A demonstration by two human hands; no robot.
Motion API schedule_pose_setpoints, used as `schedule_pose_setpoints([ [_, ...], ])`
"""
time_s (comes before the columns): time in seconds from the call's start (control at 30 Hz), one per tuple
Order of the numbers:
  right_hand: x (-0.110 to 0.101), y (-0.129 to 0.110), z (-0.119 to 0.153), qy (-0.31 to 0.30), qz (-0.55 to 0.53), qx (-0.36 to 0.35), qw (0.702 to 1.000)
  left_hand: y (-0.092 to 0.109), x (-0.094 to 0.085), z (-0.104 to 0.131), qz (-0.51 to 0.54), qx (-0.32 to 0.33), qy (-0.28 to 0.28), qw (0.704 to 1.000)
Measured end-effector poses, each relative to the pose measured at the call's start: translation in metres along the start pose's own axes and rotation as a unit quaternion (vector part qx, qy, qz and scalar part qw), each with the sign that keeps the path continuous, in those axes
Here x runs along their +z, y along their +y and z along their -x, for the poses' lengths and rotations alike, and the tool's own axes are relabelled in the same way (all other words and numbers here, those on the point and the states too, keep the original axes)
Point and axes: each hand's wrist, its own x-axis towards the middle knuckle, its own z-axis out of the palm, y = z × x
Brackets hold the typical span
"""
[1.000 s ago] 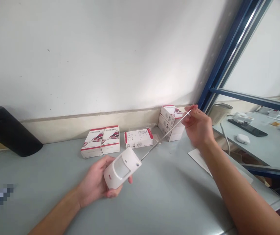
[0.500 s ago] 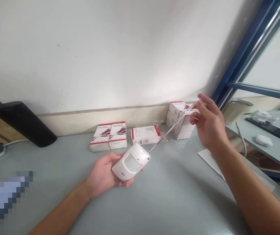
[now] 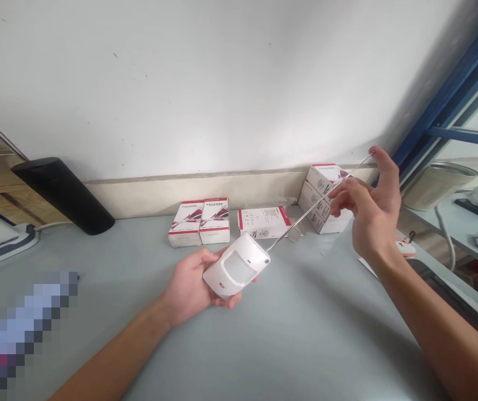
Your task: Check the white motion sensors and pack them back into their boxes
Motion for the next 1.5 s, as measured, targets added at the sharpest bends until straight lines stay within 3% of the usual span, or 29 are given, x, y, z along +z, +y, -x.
schedule_pose_setpoints([
  [0.2,0.007,-0.003,0.005,-0.002,0.003,0.026,1.0,0.0,0.0,0.0,-0.001,-0.003,-0.015,1.0],
  [0.37,0.012,-0.006,0.012,-0.029,0.009,0.032,0.999,-0.001,0.001,0.001,-0.006,0.005,0.006,1.0],
  [0.5,0.023,0.0,0.033,-0.117,0.039,0.053,0.991,-0.002,0.002,0.001,0.011,0.03,0.037,0.999],
  [0.77,0.043,0.006,0.076,-0.328,0.101,0.082,0.936,-0.005,0.007,0.0,0.053,0.066,0.076,0.994],
  [1.07,0.043,0.003,0.08,-0.358,0.135,0.035,0.923,-0.01,0.007,0.001,0.061,0.094,0.052,0.992],
  [1.17,0.039,-0.002,0.074,-0.381,0.228,-0.041,0.895,-0.009,0.006,-0.001,0.077,0.106,0.054,0.99],
  [1.27,0.04,-0.004,0.058,-0.33,0.354,-0.115,0.868,-0.005,0.005,-0.003,0.106,0.134,0.063,0.983],
  [1.37,0.052,0.004,0.03,-0.28,0.456,-0.118,0.837,0.002,0.003,-0.001,0.143,0.157,0.1,0.972],
  [1.5,0.079,0.022,-0.008,-0.348,0.568,-0.076,0.742,0.008,0.001,0.002,0.167,0.165,0.121,0.964],
])
